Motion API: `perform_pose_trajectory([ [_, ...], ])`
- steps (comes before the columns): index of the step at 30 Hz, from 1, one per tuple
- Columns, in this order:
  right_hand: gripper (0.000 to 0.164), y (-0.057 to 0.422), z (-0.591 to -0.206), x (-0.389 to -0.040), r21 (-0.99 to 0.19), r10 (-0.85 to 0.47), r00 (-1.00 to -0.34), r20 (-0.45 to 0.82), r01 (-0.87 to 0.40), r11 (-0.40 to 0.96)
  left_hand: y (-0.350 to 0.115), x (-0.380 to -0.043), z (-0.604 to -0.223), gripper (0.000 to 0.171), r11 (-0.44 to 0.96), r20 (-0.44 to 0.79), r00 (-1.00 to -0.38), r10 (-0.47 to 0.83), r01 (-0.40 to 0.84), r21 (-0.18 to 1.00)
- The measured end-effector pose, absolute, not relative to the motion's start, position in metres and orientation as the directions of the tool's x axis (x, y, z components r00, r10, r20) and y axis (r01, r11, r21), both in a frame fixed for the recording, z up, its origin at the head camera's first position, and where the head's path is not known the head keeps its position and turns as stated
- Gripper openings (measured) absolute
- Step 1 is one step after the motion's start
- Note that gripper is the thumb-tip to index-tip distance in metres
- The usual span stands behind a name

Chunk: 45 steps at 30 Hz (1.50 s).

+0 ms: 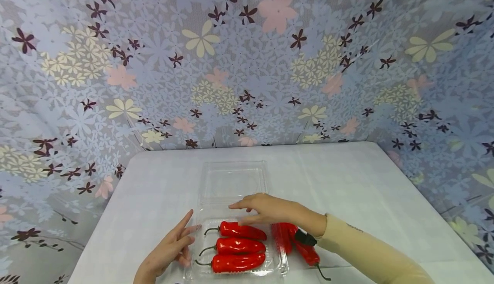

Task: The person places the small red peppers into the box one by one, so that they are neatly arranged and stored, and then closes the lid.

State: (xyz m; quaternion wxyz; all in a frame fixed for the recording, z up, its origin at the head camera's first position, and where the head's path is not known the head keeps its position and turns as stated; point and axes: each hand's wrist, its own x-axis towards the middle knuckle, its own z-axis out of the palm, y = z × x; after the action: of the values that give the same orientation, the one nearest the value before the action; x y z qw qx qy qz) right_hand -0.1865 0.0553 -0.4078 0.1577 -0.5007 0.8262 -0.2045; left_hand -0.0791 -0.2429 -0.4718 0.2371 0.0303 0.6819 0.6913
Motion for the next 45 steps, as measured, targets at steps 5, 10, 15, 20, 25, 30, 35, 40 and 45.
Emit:
perform_pose_trajectory([
  [5, 0.048, 0.094, -0.374, -0.208, -0.599, -0.872, -0.475, 0.114, -0.733, 0.321, -0.246, -0.079, -0.466, 0.076, 0.076, -0.281, -0.897, 0.341, -0.272, 0.959],
  [10, 0.045, 0.131, -0.363, -0.224, -0.701, -0.854, -0.508, 0.113, -0.650, 0.294, -0.261, -0.076, -0.465, 0.076, 0.103, -0.290, -0.890, 0.352, -0.271, 0.957],
  [15, 0.040, 0.147, -0.373, -0.228, -0.777, -0.881, -0.471, 0.044, -0.570, 0.266, -0.279, -0.071, -0.465, 0.075, 0.139, -0.336, -0.874, 0.351, -0.306, 0.942],
  [20, 0.039, 0.140, -0.394, -0.216, -0.732, -0.928, -0.365, -0.071, -0.614, 0.297, -0.296, -0.067, -0.462, 0.077, 0.165, -0.388, -0.864, 0.320, -0.352, 0.921],
  [25, 0.040, 0.135, -0.411, -0.198, -0.613, -0.933, -0.316, -0.172, -0.707, 0.353, -0.304, -0.063, -0.461, 0.079, 0.166, -0.386, -0.869, 0.310, -0.350, 0.922],
  [30, 0.045, 0.141, -0.421, -0.188, -0.557, -0.931, -0.294, -0.217, -0.746, 0.366, -0.303, -0.065, -0.464, 0.081, 0.149, -0.388, -0.863, 0.324, -0.358, 0.922],
  [35, 0.048, 0.146, -0.432, -0.182, -0.550, -0.927, -0.288, -0.241, -0.746, 0.375, -0.304, -0.063, -0.466, 0.083, 0.120, -0.380, -0.852, 0.359, -0.361, 0.925],
  [40, 0.044, 0.153, -0.442, -0.181, -0.531, -0.925, -0.329, -0.191, -0.758, 0.379, -0.305, -0.064, -0.466, 0.084, 0.114, -0.370, -0.852, 0.371, -0.354, 0.928],
  [45, 0.043, 0.157, -0.449, -0.182, -0.517, -0.909, -0.396, -0.128, -0.756, 0.402, -0.303, -0.065, -0.465, 0.084, 0.138, -0.380, -0.855, 0.353, -0.354, 0.925],
])
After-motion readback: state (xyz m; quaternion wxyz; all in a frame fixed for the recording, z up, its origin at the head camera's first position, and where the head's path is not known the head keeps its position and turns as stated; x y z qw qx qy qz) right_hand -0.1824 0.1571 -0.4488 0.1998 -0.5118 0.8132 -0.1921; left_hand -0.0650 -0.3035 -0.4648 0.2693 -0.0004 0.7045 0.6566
